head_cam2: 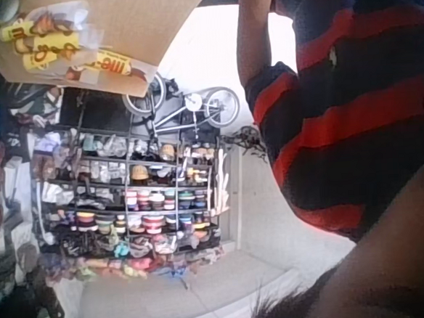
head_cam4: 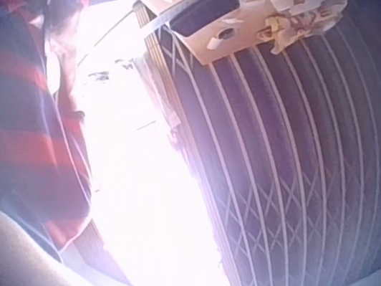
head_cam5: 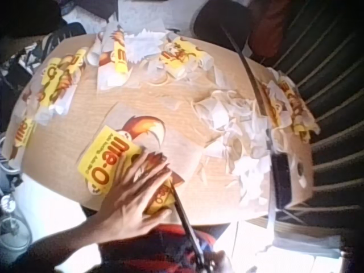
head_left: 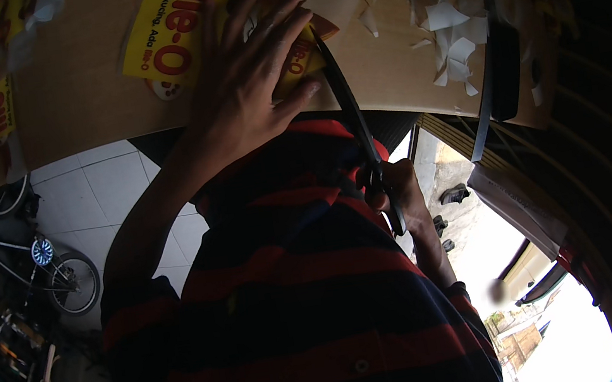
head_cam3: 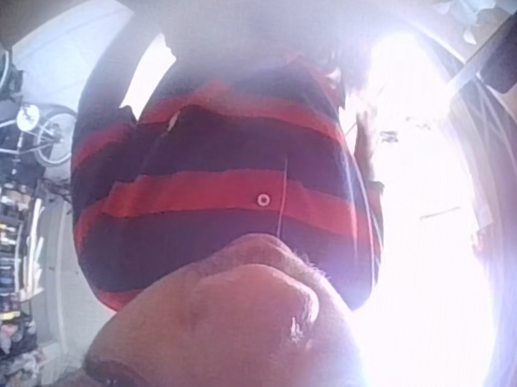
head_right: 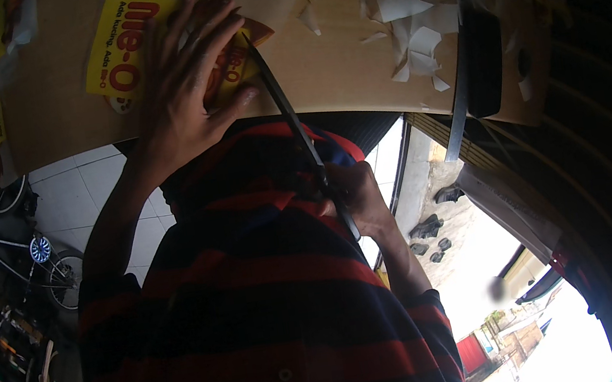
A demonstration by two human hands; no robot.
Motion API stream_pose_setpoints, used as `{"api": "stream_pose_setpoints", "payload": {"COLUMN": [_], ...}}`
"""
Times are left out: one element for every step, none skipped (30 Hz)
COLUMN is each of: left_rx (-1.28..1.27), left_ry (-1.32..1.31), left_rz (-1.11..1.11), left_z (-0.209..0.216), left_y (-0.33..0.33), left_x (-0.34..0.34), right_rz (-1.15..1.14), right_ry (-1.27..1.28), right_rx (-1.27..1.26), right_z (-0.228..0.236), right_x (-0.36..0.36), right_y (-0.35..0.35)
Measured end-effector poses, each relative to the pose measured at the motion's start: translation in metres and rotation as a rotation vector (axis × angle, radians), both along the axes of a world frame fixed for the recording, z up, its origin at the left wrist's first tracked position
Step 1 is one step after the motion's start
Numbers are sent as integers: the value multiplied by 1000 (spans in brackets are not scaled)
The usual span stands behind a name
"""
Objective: The person uses shears to cut along the outline of a cat face printed on a cardboard food package.
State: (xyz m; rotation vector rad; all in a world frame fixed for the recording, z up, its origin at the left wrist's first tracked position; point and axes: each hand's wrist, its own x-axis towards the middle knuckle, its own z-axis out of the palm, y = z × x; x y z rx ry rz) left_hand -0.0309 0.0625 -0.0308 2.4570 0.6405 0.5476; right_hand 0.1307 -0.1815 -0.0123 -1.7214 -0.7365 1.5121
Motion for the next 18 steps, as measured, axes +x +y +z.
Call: {"api": "stream_pose_setpoints", "payload": {"left_rx": [-3, -1, 0, 2, 2, 1, 0, -4, -7, -10, -14, -20, -26, -27, -26, -26, -24, -23], "left_ry": [-3, -2, -2, -2, -8, -13, -18, -23, -31, -38, -33, -29, -24, -30, -36, -42, -41, -40], "left_rz": [0, -1, -2, -3, -1, 3, 6, 13, 18, 23, 24, 23, 22, 18, 13, 8, 8, 8], "left_z": [1, 1, 1, 1, 0, -1, -1, -1, -1, -1, 0, 1, 2, 3, 3, 4, 3, 3], "left_y": [0, 1, 1, 1, 0, 0, 0, 1, 0, 0, 0, 1, 1, 1, 2, 3, 3, 3], "left_x": [0, 0, 0, 0, 0, -1, -1, -1, 0, 0, 0, 0, 0, 1, 1, 1, 0, 0], "right_rz": [-11, -11, -10, -3, 3, 17, 30, 43, 53, 63, 59, 55, 51, 53, 56, 58, 68, 77], "right_ry": [9, 3, -3, -4, -4, 3, 0, -3, -18, -32, -33, -33, -34, -45, -56, -66, -78, -91], "right_rx": [-4, -10, -17, -8, -1, 20, 39, 57, 73, 89, 85, 80, 75, 63, 53, 43, 44, 43], "right_z": [0, 0, 1, 1, 2, 4, 6, 7, 8, 8, 8, 7, 7, 7, 6, 6, 5, 6], "right_x": [0, 0, 1, 1, 2, 2, 3, 3, 4, 4, 4, 4, 3, 4, 4, 5, 6, 8], "right_y": [1, 1, 1, 2, 2, 4, 6, 8, 11, 12, 12, 11, 10, 10, 11, 12, 13, 14]}}
